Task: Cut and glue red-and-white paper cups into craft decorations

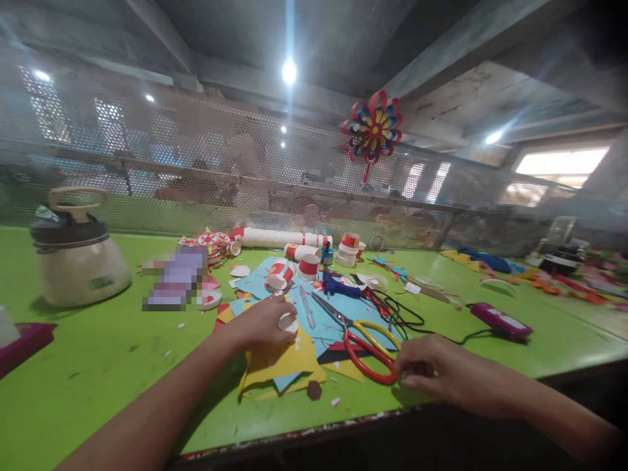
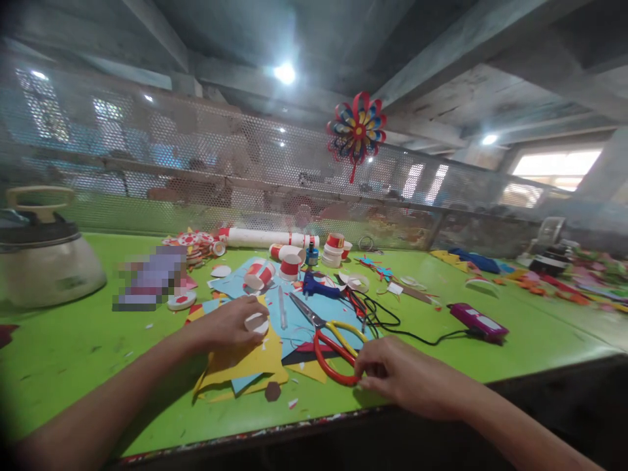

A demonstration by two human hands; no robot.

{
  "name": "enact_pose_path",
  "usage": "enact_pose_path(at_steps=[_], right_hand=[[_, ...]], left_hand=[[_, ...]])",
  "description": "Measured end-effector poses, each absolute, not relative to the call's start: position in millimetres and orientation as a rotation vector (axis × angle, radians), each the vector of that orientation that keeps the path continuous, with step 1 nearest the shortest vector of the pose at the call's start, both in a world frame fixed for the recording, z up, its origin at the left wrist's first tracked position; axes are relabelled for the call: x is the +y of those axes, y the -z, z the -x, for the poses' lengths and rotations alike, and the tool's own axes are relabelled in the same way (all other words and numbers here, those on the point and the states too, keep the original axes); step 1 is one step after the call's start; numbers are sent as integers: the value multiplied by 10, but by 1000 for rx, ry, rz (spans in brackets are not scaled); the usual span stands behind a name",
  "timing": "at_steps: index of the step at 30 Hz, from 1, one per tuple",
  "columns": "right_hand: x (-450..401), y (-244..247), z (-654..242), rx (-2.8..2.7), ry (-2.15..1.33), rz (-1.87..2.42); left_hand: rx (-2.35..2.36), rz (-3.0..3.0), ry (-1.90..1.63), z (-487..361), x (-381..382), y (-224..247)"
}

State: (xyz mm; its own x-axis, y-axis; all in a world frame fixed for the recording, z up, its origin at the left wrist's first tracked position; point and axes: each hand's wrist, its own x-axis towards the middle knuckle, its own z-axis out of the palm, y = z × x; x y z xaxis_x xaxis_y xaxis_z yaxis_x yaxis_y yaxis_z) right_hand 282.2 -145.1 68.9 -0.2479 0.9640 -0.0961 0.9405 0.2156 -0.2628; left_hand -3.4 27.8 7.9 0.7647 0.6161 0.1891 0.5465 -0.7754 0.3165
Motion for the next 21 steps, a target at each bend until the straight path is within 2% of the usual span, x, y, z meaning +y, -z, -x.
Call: enact_pose_path(at_steps=[3, 4, 8, 14, 21], right_hand=[[-1509, -696, -2705, -2386, -164, 1851], [-1465, -682, -2613, -2457, 15, 1791], [-1129, -493, -2212, -2571, 208, 1694], [-813, -168, -2093, -2637, 313, 1722], [-663, -150, -2174, -2539, 320, 1730]], left_hand=[[893, -2731, -401, 24, 272, -109], [892, -2735, -401, 21, 272, -112], [908, -2742, -418, 19, 275, -92], [918, -2752, -441, 21, 261, -62], [935, -2745, -443, 16, 258, -68]])
